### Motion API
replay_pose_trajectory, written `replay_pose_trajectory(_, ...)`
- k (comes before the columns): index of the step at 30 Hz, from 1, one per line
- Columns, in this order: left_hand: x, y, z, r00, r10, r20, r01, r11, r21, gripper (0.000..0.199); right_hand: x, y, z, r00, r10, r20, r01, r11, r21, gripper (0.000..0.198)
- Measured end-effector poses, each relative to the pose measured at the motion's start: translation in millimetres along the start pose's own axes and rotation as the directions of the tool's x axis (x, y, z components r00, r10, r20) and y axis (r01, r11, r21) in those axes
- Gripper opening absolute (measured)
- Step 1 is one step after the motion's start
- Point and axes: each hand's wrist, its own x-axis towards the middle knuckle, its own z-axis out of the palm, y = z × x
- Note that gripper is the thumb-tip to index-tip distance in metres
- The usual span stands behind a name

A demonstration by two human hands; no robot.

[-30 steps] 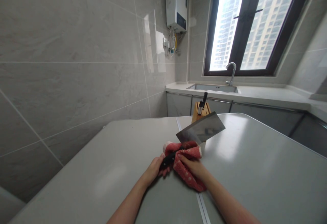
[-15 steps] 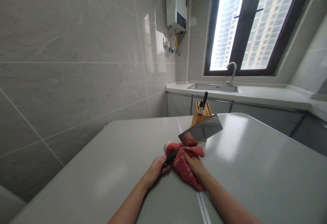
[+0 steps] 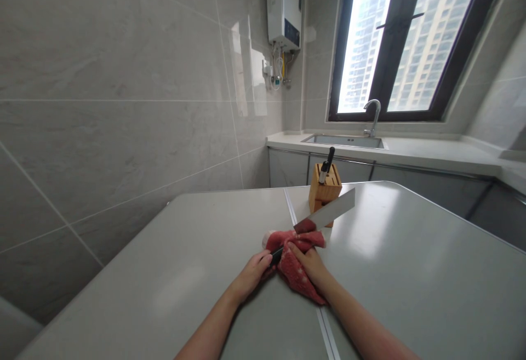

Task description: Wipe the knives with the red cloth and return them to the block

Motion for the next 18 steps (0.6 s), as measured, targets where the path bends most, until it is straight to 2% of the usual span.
replay_pose_trajectory(4,0,-2,-1,1.0,-0.013,0.014,0.014,1.0,-0.02,0.049,0,3,2,0.999,0.038,0.015,-0.037,0.997,-0.062,0.054)
replay_pose_trajectory(7,0,-6,-3,1.0,-0.018,0.011,0.018,1.0,0.01,0.049,-2,1,2,0.999,0.004,0.036,-0.001,0.997,-0.08,0.05)
replay_pose_trajectory(11,1,-10,-4,1.0,-0.011,0.01,0.011,0.999,0.039,0.051,-4,-1,3,0.996,-0.052,0.079,0.058,0.996,-0.069,0.043)
replay_pose_trajectory(18,2,-12,-6,0.999,0.032,0.039,-0.036,0.994,0.1,0.052,-6,-1,8,0.992,-0.078,0.099,0.077,0.997,0.018,0.039)
